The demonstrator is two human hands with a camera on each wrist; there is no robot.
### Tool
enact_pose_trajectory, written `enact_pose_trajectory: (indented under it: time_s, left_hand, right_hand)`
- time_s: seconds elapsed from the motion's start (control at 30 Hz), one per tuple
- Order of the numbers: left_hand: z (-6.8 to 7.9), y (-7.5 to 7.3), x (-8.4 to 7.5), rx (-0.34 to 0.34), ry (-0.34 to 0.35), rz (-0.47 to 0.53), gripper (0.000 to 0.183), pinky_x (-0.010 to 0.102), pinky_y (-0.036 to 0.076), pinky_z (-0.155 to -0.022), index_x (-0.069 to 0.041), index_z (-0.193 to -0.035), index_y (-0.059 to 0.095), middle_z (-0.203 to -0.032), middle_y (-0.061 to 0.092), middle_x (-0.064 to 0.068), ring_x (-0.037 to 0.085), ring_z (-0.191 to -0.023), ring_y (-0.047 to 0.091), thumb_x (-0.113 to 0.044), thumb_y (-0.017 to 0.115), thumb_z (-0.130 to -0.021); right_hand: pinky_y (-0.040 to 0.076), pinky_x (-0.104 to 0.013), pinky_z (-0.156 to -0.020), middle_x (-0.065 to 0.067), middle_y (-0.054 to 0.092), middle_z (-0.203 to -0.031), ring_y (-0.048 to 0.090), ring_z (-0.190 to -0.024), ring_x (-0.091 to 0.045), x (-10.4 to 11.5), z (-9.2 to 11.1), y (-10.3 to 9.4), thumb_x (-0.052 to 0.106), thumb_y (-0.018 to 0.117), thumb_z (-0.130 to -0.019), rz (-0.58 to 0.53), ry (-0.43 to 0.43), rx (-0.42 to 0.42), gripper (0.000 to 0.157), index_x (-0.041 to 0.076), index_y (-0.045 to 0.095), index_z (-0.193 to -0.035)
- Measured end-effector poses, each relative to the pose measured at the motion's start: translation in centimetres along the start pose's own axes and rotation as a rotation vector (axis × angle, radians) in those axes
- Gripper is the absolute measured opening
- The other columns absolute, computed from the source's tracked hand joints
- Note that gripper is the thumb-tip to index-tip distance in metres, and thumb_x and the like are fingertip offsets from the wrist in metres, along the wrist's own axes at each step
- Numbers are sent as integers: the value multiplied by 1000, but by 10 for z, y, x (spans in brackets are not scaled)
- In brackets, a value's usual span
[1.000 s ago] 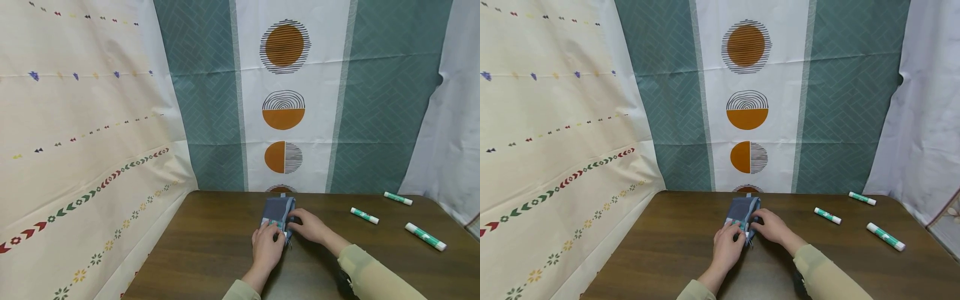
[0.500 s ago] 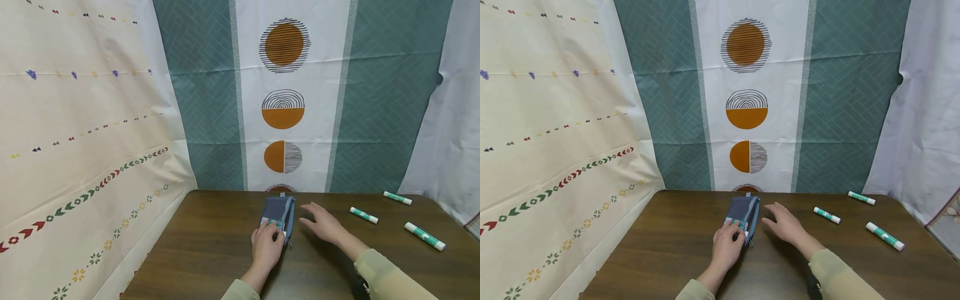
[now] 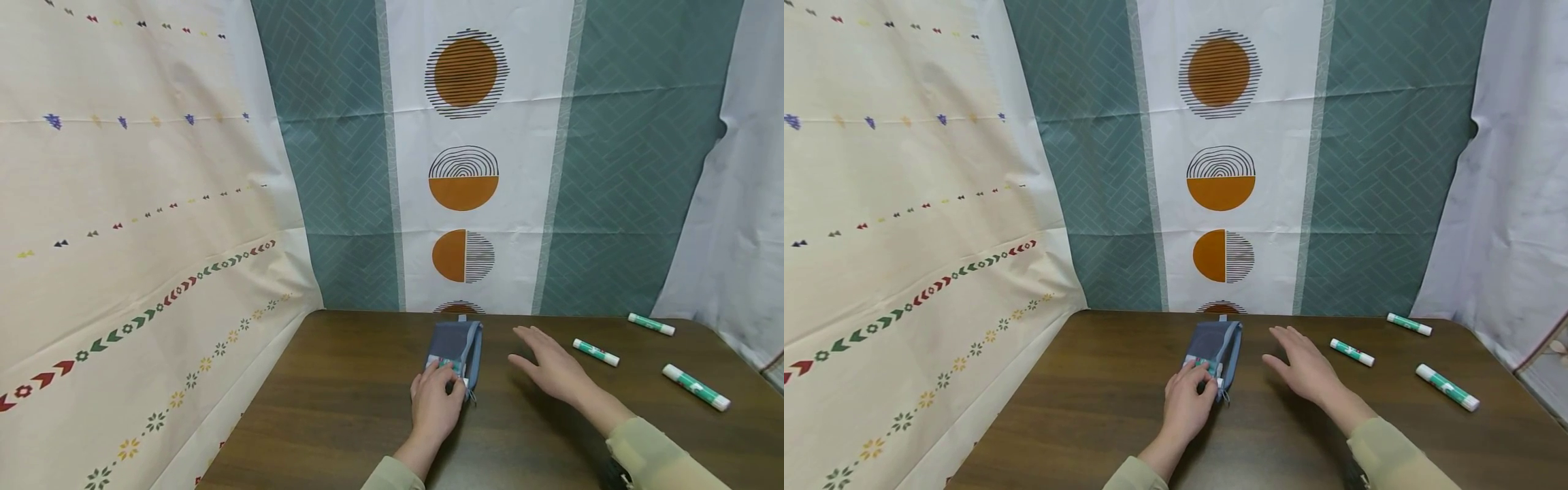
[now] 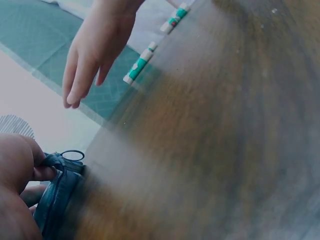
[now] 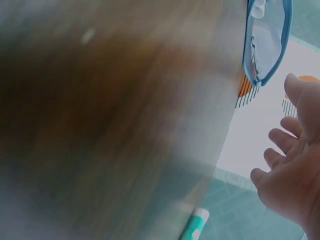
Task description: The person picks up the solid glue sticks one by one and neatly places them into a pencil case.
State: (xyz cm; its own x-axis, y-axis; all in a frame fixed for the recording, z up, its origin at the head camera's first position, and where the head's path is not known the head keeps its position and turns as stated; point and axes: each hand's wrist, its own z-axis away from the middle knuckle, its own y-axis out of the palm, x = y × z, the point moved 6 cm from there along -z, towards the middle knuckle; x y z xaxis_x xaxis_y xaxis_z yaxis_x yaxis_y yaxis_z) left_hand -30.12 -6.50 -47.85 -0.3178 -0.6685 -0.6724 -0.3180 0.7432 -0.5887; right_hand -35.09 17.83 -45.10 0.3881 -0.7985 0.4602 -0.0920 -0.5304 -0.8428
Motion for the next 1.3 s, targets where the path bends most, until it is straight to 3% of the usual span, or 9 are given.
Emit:
enact_pose_trajectory:
  time_s: [0.5, 0.67, 1.1, 1.3]
  left_hand:
    - [0, -1, 0, 17, -14, 11, 24, 74, 34, -117, -21, -73, 67, -128, 80, 7, 36, -140, 63, -12, 70, -95]
    - [0, -1, -1, 22, -18, 9, 23, 74, 33, -117, -20, -74, 68, -129, 80, 7, 36, -141, 62, -13, 70, -96]
    - [1, -4, -1, 26, -7, 12, 23, 75, 33, -117, -20, -75, 69, -131, 79, 6, 36, -142, 61, -12, 69, -97]
    - [1, -3, -1, 17, 2, 9, 23, 75, 34, -116, -20, -75, 69, -129, 80, 5, 36, -141, 62, -12, 69, -96]
  right_hand:
    - [28, -76, -121, -34, 37, -170, 29, -158, -58, -26, 16, -27, 45, 70, -108, 20, 34, 3, 82, -4, 38, -166]
    - [27, -75, -122, -36, 38, -168, 30, -156, -59, -35, 19, -37, 41, 72, -107, 67, 27, -9, 82, -6, 38, -165]
    - [25, -77, -120, -42, 37, -165, 30, -152, -64, -77, 31, -56, 48, 66, -109, 130, 66, -8, 86, -11, 36, -164]
    - [26, -80, -118, -44, 37, -162, 31, -150, -67, -94, 40, -60, 41, 67, -110, 138, 88, -9, 82, -13, 36, -162]
